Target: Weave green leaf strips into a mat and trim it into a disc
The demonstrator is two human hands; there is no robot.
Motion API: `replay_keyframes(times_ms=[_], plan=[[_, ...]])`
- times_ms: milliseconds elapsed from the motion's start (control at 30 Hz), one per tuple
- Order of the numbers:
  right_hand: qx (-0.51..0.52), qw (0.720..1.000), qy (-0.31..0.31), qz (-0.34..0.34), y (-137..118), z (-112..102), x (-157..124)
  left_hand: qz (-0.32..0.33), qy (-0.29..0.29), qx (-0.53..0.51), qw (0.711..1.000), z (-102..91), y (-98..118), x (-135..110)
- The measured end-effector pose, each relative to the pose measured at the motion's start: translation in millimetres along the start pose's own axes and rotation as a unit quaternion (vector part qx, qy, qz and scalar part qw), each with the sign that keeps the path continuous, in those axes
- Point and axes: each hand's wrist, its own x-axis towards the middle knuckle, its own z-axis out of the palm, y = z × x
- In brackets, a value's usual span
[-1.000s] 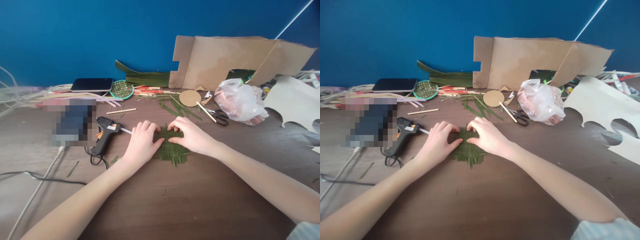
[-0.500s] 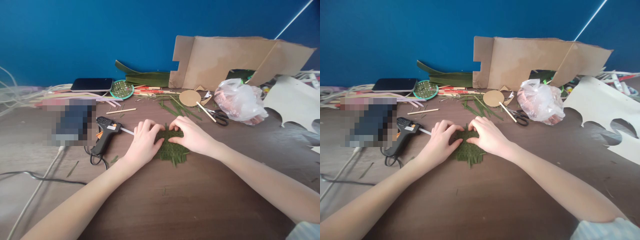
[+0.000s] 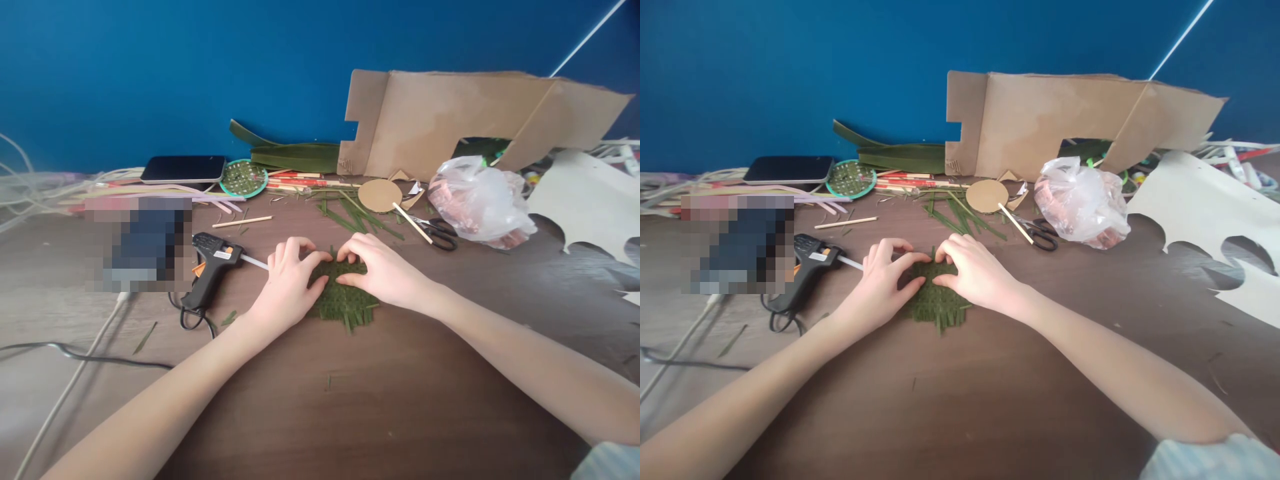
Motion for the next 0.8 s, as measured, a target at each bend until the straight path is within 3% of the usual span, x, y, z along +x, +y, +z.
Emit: replay_keyframes(times_ms=[167, 500, 800], plan=[[0.0, 1.0, 0.008, 0.009, 0.1, -1.0, 0.0, 0.004, -0.017, -0.002, 1.0, -0.4, 0.8, 0.4], [-0.006, 1.0, 0.008, -0.007, 2.1, -0.9, -0.4, -0.043, 0.026, 0.044, 0.998, -4.9, 3.4, 1.4], [-0.012, 1.0, 0.003, -0.003, 2.8, -1.0, 0.3, -0.037, 0.014, 0.064, 0.997, -4.1, 2.9, 1.7]])
